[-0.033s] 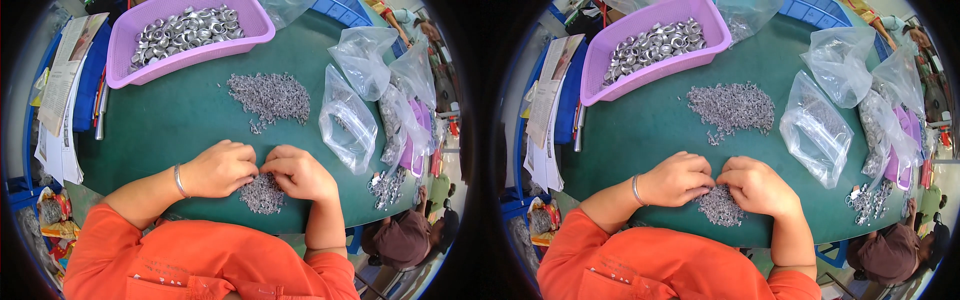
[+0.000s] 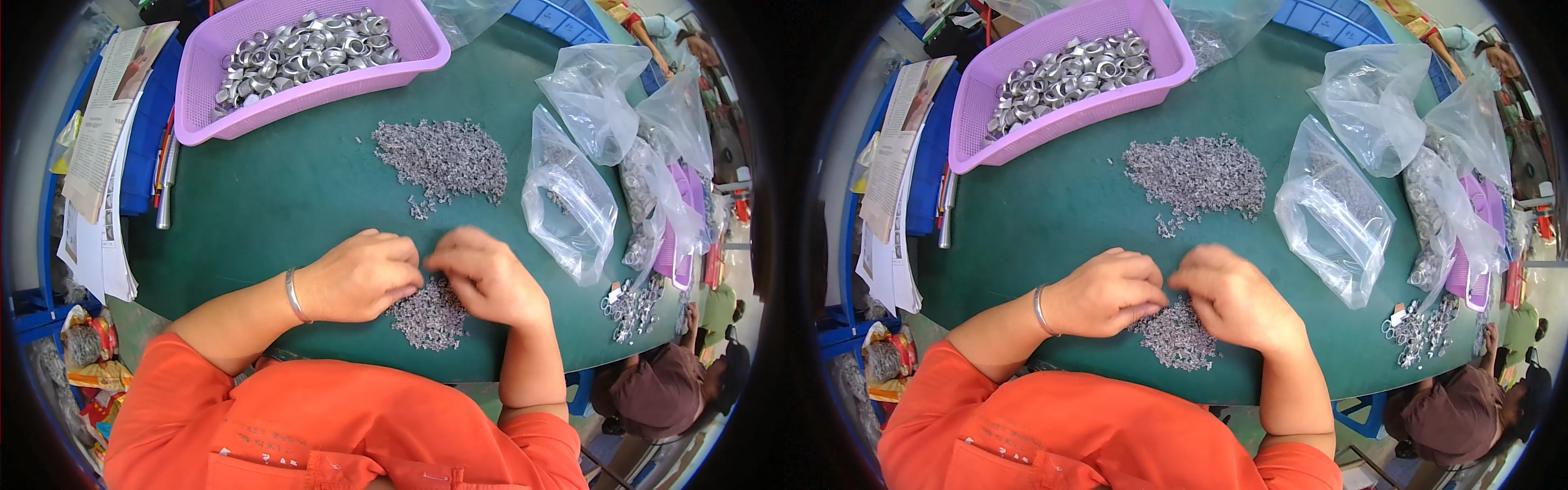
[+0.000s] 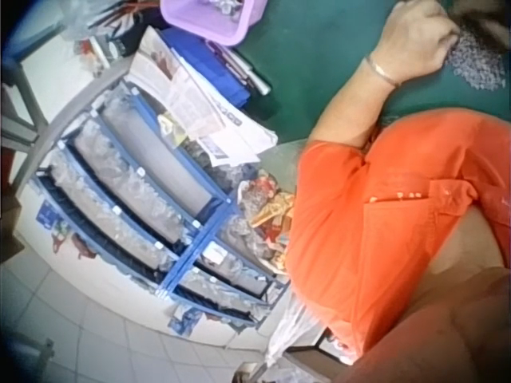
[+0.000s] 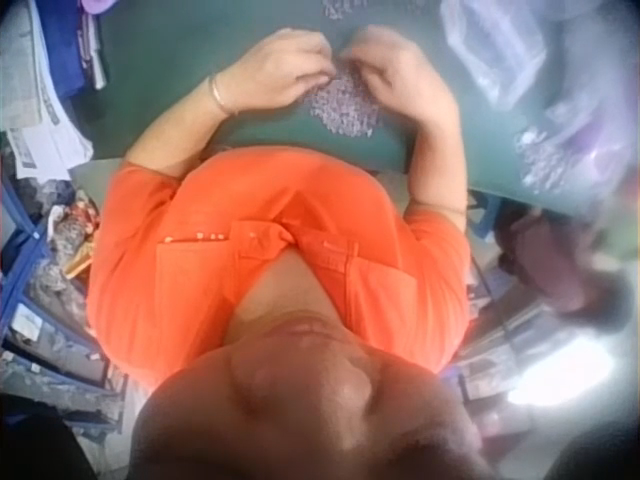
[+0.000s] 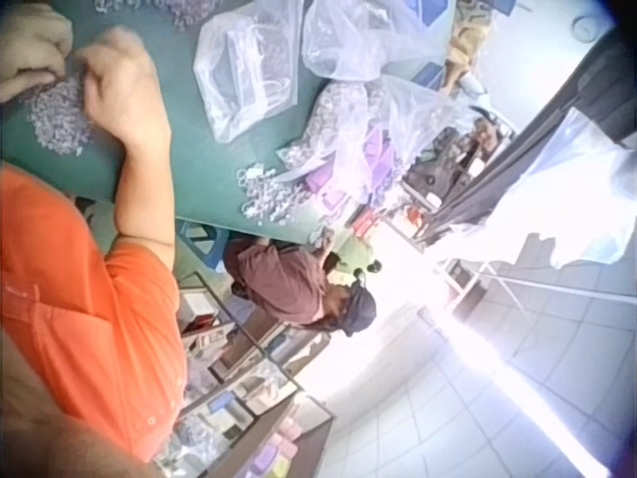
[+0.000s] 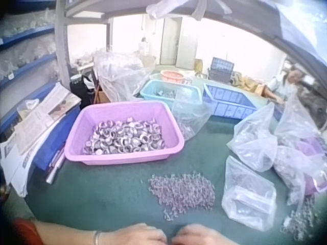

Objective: The person assembles small metal parts by picking them up from a pile and joining pairs together by hand before placing them into a separate pile.

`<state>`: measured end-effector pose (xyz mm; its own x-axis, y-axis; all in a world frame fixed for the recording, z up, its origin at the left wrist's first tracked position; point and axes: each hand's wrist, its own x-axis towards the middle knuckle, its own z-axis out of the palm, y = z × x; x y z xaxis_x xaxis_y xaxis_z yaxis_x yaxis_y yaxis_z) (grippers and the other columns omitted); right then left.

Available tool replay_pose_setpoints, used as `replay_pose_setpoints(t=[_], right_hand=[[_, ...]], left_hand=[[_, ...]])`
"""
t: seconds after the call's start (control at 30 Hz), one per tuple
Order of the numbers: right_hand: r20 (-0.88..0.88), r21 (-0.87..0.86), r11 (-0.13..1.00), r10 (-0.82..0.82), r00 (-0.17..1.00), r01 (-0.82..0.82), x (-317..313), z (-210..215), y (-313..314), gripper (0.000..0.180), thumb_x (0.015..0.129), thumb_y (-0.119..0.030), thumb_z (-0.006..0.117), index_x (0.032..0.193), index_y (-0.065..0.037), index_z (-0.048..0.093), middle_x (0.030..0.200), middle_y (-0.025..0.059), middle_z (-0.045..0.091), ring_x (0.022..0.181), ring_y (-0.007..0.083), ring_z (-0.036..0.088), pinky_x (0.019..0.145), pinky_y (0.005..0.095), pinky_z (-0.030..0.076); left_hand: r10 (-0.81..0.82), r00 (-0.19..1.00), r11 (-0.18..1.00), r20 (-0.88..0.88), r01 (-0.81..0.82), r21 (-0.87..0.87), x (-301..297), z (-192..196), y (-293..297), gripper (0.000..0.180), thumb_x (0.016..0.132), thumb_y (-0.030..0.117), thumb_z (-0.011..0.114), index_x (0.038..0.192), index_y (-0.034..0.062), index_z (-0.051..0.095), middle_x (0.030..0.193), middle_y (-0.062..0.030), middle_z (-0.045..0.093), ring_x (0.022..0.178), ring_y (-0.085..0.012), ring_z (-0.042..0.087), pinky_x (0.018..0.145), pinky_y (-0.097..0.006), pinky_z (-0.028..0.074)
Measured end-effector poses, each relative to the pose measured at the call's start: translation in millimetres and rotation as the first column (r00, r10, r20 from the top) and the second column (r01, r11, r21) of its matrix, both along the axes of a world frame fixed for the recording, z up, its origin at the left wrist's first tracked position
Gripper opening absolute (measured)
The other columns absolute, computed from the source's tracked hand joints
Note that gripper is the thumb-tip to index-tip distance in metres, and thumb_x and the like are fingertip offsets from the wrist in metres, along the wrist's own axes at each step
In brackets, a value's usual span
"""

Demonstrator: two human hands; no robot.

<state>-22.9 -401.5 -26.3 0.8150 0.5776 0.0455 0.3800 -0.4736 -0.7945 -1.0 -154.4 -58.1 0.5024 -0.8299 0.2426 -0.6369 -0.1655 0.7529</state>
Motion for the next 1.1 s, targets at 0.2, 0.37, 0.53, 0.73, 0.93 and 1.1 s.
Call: replay_pose_setpoints(t=[0.2,0.37,0.53,0.73,0.93,1.1], right_hand=[[0.331,-0.027,0.988,-0.133,0.934,0.150,15.1,-13.8,16.8,0.044,0.076,0.012,0.060,0.117,0.003,0.068,0.121,0.0180,0.064,0.111,0.0387,0.060,0.097,0.0447,0.050],[0.299,-0.037,0.994,-0.091,0.950,0.107,15.8,-15.3,12.1,0.036,0.075,0.010,0.062,0.109,0.001,0.072,0.114,0.0134,0.066,0.104,0.0350,0.062,0.092,0.0433,0.051],[0.370,-0.005,0.986,-0.153,0.917,0.167,15.1,-11.3,8.9,0.033,0.074,0.010,0.062,0.102,-0.003,0.073,0.108,0.0104,0.067,0.101,0.0326,0.062,0.088,0.0421,0.051],[0.378,-0.027,0.986,-0.143,0.915,0.165,14.9,-10.1,0.9,0.030,0.072,0.008,0.065,0.097,-0.005,0.073,0.101,0.0083,0.065,0.094,0.0317,0.060,0.083,0.0421,0.049],[0.346,-0.007,0.993,-0.109,0.932,0.119,11.7,-12.9,11.4,0.020,0.078,0.001,0.072,0.097,-0.005,0.073,0.098,0.0075,0.064,0.091,0.0304,0.059,0.082,0.0416,0.049],[0.360,-0.092,0.991,-0.060,0.931,0.099,10.4,-14.4,17.7,0.016,0.077,-0.007,0.079,0.091,-0.009,0.073,0.093,0.0023,0.061,0.089,0.0257,0.058,0.082,0.0386,0.043]], left_hand=[[0.500,0.855,0.866,0.135,-0.495,-0.072,9.4,0.3,-9.8,0.041,0.084,-0.002,0.070,0.124,0.0003,0.062,0.115,-0.0178,0.057,0.102,-0.0369,0.059,0.090,-0.042,0.051],[0.433,0.886,0.898,0.168,-0.440,0.003,8.4,0.4,-10.5,0.040,0.082,-0.002,0.072,0.121,0.0008,0.064,0.114,-0.0170,0.057,0.104,-0.0363,0.060,0.092,-0.043,0.050],[0.459,0.882,0.889,0.111,-0.455,-0.060,9.6,-1.5,-7.5,0.029,0.081,-0.002,0.073,0.109,0.0023,0.068,0.105,-0.0136,0.059,0.098,-0.0326,0.062,0.085,-0.040,0.052],[0.385,0.921,0.921,0.060,-0.379,-0.091,12.3,-1.5,-4.4,0.015,0.081,-0.001,0.075,0.094,0.0049,0.072,0.095,-0.0088,0.060,0.091,-0.0299,0.062,0.081,-0.039,0.051],[0.361,0.920,0.933,0.151,-0.353,-0.076,10.5,-7.2,-4.3,0.015,0.080,0.002,0.078,0.093,0.0053,0.072,0.094,-0.0079,0.060,0.088,-0.0282,0.062,0.081,-0.040,0.050],[0.363,0.922,0.932,0.134,-0.359,-0.053,11.2,-3.9,-5.2,0.013,0.079,0.001,0.077,0.091,0.0050,0.071,0.093,-0.0081,0.060,0.088,-0.0279,0.062,0.082,-0.040,0.049]])
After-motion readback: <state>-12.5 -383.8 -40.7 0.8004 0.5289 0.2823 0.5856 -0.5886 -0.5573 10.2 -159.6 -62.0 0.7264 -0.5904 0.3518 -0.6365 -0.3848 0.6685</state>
